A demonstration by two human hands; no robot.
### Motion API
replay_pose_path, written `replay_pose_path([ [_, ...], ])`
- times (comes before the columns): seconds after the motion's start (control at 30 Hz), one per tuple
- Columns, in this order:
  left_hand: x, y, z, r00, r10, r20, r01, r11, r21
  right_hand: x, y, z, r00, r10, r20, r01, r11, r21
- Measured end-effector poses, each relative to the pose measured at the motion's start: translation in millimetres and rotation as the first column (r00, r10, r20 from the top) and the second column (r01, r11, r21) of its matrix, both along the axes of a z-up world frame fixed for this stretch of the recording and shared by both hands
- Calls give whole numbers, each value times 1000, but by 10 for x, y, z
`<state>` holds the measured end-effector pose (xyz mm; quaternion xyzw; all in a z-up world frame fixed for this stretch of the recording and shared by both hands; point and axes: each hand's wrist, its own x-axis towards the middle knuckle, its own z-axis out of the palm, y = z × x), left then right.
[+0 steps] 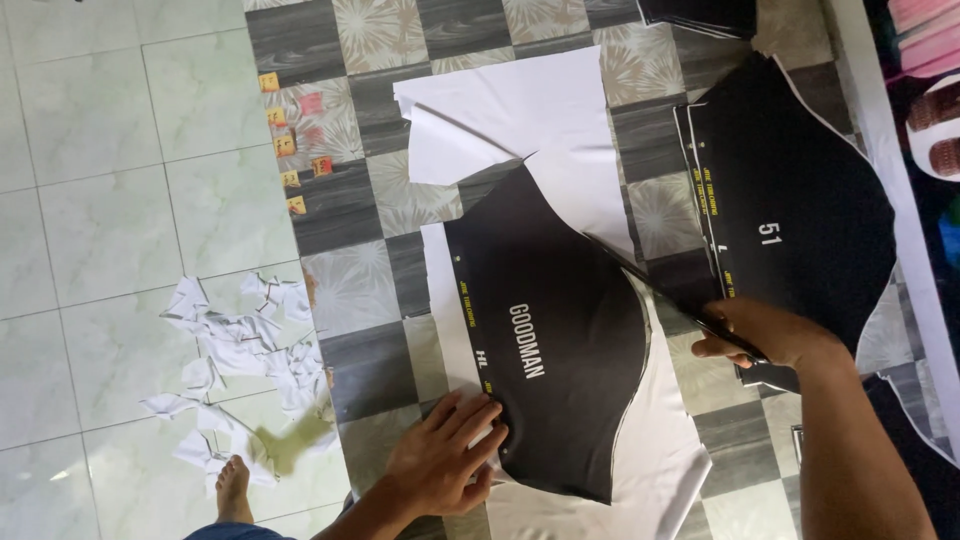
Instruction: Cutting out fabric pieces following printed patterns using scissors
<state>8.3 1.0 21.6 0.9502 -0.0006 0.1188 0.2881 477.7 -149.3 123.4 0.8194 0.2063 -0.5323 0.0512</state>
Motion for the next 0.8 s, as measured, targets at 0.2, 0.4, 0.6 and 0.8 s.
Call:
replay_pose_path([
  [0.2,-19,5,1,1000,-12,-5,11,1000,-22,162,-100,-254,988,144,-55,-139,987,80],
  [0.4,4,13,30,1000,12,15,-11,1000,-27,301,-217,-601,983,103,-152,-71,977,201],
  [0.6,-9,26,37,1000,-13,-24,12,1000,-24,209,-65,-437,987,-17,-160,43,986,158],
  [0.8,-12,14,27,1000,-6,-12,5,999,-39,245,3,-473,989,44,-142,-21,986,164],
])
